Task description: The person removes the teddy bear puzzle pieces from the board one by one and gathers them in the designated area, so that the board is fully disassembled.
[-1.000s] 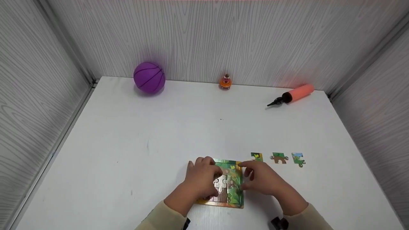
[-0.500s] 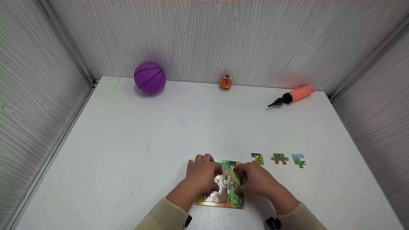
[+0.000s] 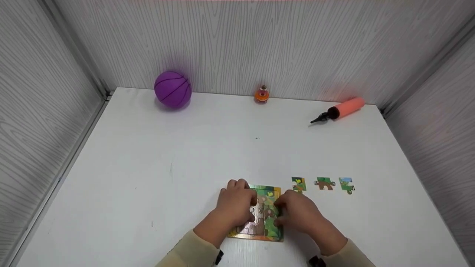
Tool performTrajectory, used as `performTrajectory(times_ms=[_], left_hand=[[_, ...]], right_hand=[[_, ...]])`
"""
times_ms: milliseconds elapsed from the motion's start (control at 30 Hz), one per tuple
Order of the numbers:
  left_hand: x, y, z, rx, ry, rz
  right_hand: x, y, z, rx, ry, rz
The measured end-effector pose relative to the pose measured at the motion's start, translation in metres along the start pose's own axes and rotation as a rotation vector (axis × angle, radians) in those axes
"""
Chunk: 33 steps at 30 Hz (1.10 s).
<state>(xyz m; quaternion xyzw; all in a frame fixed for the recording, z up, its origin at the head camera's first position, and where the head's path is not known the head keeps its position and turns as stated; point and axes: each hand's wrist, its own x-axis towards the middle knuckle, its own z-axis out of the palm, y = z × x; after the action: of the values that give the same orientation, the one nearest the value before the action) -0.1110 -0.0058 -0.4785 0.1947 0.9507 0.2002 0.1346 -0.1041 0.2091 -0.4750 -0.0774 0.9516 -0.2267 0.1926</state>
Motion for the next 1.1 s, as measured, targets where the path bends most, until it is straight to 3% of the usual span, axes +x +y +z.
performTrajectory(times_ms=[867, 1100], left_hand=[[0.0005, 0.0039, -0.0008, -0.028, -0.044, -0.021], [0.001, 0.0039, 0.0003, -0.013, -0.045, -0.016]], right_hand=[[0.001, 0.001, 0.0009, -0.029, 0.0, -0.031], [-0.0054, 0.0065, 0.0031, 0.016, 0.007, -0.105]])
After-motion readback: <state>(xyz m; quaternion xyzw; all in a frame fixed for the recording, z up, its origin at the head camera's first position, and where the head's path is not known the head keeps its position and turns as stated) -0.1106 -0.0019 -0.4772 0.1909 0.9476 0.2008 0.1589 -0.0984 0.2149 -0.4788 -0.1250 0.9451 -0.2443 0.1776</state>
